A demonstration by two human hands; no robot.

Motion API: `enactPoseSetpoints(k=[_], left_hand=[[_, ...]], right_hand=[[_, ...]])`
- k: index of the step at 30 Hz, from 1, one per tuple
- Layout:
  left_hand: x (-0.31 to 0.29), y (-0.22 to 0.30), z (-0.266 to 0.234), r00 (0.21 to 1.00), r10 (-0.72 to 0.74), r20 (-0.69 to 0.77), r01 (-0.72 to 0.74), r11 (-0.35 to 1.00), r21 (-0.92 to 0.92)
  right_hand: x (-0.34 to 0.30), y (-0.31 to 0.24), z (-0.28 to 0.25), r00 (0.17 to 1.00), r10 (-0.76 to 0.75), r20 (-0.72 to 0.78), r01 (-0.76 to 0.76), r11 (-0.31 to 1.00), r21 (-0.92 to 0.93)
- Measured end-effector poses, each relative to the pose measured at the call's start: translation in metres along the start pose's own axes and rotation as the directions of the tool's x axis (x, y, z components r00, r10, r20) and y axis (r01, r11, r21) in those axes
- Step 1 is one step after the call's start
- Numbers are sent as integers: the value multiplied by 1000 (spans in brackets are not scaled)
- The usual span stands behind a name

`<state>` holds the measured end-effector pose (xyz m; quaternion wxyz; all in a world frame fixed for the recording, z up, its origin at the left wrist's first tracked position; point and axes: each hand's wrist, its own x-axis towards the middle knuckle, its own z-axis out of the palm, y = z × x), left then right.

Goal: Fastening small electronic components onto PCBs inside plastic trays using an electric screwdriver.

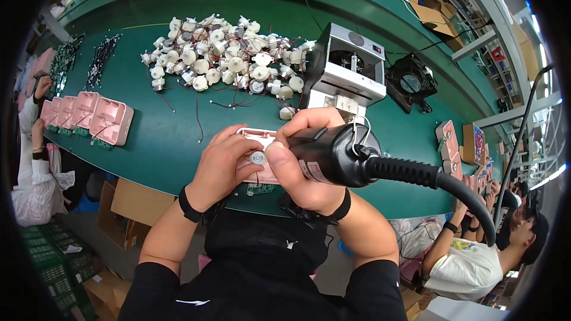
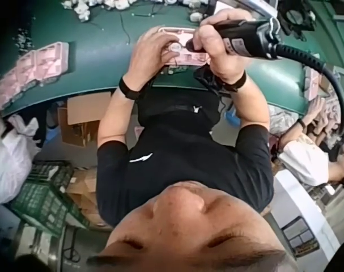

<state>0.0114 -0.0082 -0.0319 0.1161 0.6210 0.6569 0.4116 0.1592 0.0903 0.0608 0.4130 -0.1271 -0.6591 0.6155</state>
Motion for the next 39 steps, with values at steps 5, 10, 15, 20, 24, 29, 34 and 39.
enactPoseSetpoints(k=[5,10,15,20,24,29,34,39], left_hand=[[0,-2,2,1000,-4,-10,4,999,-33],[-1,1,3,999,8,-32,-9,1000,-28],[2,7,0,1000,4,0,-4,1000,-14],[4,14,4,1000,-23,14,23,1000,21],[10,25,17,1000,-24,20,23,999,40],[19,40,39,998,-33,60,34,999,-12],[22,46,51,998,18,64,-14,998,-53],[25,43,49,995,-17,99,24,998,-60]], right_hand=[[-1,12,8,999,16,30,-15,1000,-18],[-2,12,15,1000,0,20,0,1000,24],[-7,-3,-10,998,19,-55,-22,998,-62],[0,-40,-59,943,-262,-203,269,963,6],[21,-46,-88,897,-341,-282,322,940,-111],[44,-43,-97,892,-318,-322,256,941,-219],[52,-34,-103,926,-234,-298,173,961,-217],[50,-44,-95,930,-218,-296,177,971,-160]])
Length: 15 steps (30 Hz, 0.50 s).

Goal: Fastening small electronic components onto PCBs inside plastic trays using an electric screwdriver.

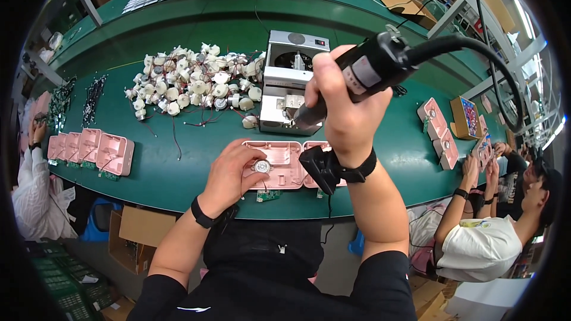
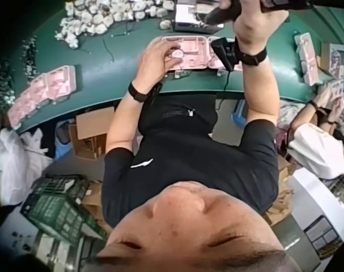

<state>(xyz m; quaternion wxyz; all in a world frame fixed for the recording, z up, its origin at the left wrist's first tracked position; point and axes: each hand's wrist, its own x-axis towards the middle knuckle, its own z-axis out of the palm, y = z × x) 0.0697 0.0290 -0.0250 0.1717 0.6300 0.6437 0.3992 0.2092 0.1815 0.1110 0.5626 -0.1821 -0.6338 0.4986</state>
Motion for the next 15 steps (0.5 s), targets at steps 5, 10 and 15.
enactPoseSetpoints(k=[5,10,15], left_hand=[[-1,2,2,1000,2,17,-2,1000,-7],[-2,0,0,1000,-4,-3,4,1000,-4],[-3,-1,-2,999,31,-11,-31,999,-6]], right_hand=[[12,7,2,1000,-22,-16,21,997,-77],[4,4,7,991,125,40,-123,991,-51],[-37,-19,22,976,181,121,-195,974,116]])
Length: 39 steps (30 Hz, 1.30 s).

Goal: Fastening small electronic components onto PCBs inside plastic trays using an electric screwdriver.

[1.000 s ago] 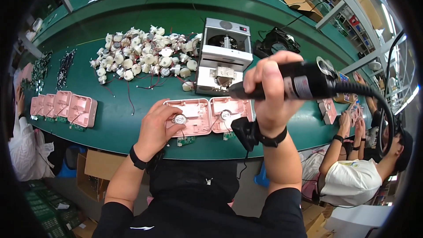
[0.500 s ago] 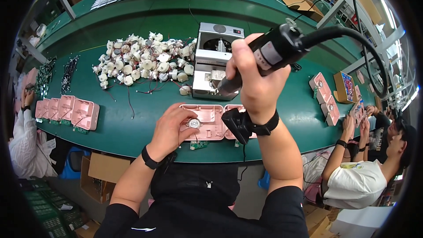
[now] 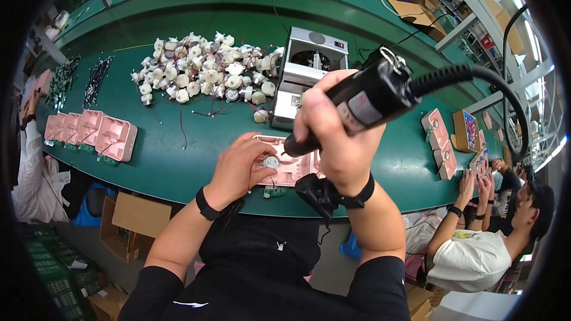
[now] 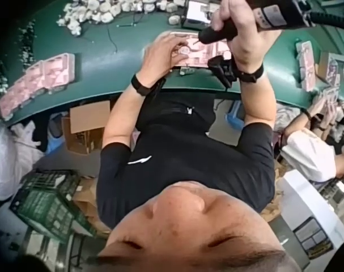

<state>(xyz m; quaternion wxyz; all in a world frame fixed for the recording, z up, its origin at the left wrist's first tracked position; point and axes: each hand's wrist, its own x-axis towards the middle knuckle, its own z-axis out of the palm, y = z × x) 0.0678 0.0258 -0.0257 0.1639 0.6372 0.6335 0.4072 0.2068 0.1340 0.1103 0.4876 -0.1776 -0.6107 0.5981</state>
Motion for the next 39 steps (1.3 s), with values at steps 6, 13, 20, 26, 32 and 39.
enactPoseSetpoints(k=[6,13,20,26,32,39], left_hand=[[0,-1,0,1000,-2,-14,2,1000,-10],[2,3,-3,1000,-8,-15,8,1000,-18],[2,2,-2,1000,-28,10,28,1000,-6],[1,0,0,999,-37,0,37,999,-3],[1,1,3,998,-42,-49,42,999,-13],[2,3,1,997,-75,-34,76,997,5]], right_hand=[[-17,6,12,991,24,133,-27,999,18],[-26,28,20,984,52,169,-60,997,40],[-29,49,13,984,71,162,-76,997,21],[-29,58,6,982,24,189,-7,996,-88],[-32,64,8,977,13,213,12,993,-117],[-31,67,11,960,-18,279,61,988,-144]])
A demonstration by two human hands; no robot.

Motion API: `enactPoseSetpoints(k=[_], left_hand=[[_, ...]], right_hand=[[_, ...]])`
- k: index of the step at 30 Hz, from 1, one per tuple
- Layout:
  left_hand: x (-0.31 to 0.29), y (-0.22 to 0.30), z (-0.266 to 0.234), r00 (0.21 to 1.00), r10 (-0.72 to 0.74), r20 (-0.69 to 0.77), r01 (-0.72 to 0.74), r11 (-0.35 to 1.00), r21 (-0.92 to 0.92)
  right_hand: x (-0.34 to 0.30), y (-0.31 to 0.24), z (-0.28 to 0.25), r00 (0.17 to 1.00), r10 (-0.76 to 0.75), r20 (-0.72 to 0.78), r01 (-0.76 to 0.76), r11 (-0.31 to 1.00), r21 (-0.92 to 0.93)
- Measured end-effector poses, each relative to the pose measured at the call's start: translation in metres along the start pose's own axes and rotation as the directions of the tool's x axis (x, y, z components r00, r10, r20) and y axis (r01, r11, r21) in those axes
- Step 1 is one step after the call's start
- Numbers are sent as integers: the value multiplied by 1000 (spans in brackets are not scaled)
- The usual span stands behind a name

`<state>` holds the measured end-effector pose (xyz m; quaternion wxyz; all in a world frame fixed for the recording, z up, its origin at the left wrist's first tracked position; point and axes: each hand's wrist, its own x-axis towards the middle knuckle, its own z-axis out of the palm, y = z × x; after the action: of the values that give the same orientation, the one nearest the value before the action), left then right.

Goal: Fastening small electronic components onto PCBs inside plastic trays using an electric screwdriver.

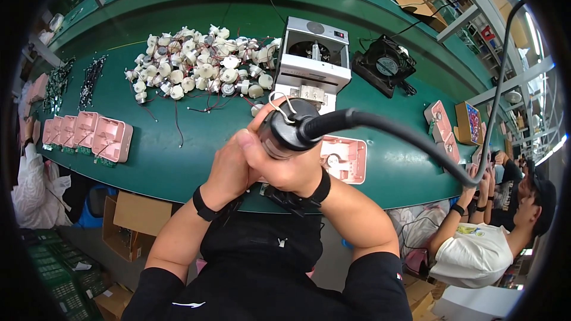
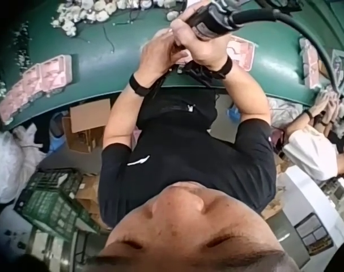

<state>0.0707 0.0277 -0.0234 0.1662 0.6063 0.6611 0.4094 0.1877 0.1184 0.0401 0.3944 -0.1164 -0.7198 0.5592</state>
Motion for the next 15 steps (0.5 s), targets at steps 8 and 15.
enactPoseSetpoints(k=[8,15], left_hand=[[2,-1,-3,994,86,71,-90,995,47],[-20,-6,-20,995,35,-95,-38,999,-31]], right_hand=[[-1,-32,-12,973,-114,-202,108,993,-44],[-56,-97,-86,847,155,-509,-250,960,-123]])
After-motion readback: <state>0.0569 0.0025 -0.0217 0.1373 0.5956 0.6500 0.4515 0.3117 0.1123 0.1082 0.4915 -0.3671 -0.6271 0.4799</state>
